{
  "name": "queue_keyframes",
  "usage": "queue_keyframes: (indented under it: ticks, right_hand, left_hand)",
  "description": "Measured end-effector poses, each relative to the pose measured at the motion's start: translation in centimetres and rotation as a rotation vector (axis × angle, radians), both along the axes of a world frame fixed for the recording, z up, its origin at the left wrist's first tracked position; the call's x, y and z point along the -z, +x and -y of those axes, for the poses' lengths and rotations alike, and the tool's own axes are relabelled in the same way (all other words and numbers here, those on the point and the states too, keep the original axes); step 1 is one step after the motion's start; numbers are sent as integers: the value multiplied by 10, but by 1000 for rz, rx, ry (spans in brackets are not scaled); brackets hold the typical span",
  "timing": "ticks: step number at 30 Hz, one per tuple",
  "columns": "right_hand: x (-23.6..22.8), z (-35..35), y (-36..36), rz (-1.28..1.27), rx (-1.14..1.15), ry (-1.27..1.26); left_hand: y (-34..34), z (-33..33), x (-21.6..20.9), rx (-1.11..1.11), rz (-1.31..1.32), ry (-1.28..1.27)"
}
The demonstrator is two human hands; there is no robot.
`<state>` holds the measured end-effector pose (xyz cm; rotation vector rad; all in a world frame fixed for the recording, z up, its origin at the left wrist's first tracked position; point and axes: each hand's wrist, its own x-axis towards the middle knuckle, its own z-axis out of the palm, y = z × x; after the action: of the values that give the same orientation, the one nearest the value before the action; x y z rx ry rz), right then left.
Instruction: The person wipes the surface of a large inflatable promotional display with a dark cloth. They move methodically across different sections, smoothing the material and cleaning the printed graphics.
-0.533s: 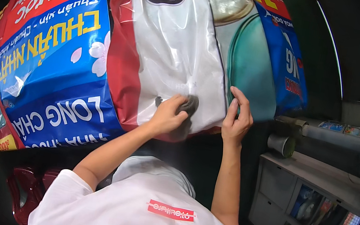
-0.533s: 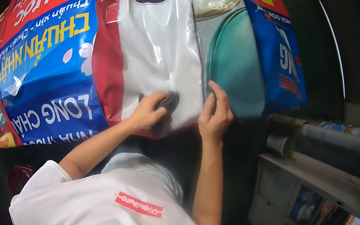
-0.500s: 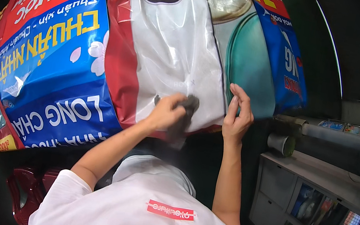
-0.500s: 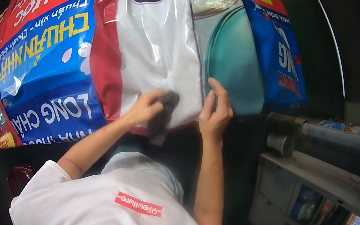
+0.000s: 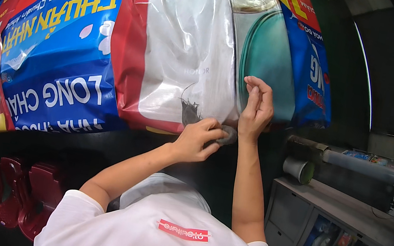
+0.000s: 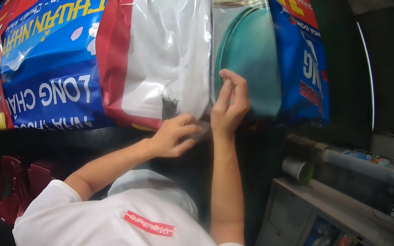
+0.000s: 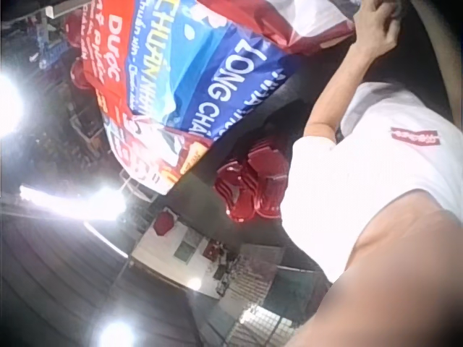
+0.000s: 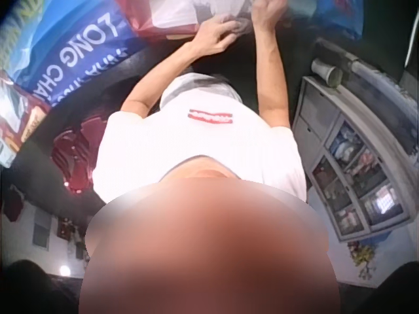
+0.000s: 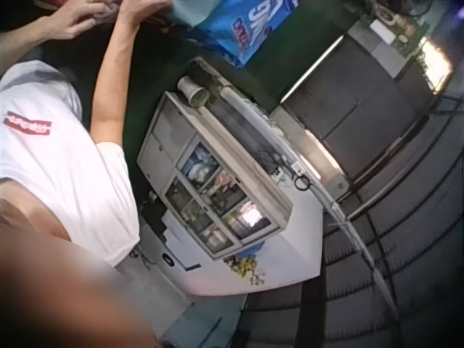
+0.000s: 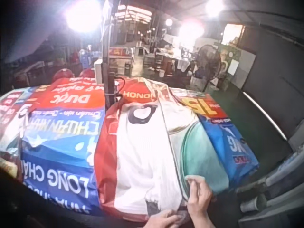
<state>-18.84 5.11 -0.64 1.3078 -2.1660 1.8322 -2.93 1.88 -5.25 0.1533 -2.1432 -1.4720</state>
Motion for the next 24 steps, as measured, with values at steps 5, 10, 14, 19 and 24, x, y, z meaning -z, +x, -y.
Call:
queue_keyframes:
  ticks: [5,10,14,19,24]
  right_hand:
    - [2,0,-1,64,-10,-25]
    - [4,1,2,33,-32,-21]
    - [3,2,4,-89,-39,30]
    - [3,5,7,-196,5,107]
    - [6,8,9,-216,52,88]
  left_hand:
    - [-94,67,-8,-786,-236,68]
    - [-54,31,46,-766,62,-193]
    - [58,-9,55,-479,409,-168]
    - [46,35,36,-850,126,-388]
    - [19,90,86,-795,403,-852]
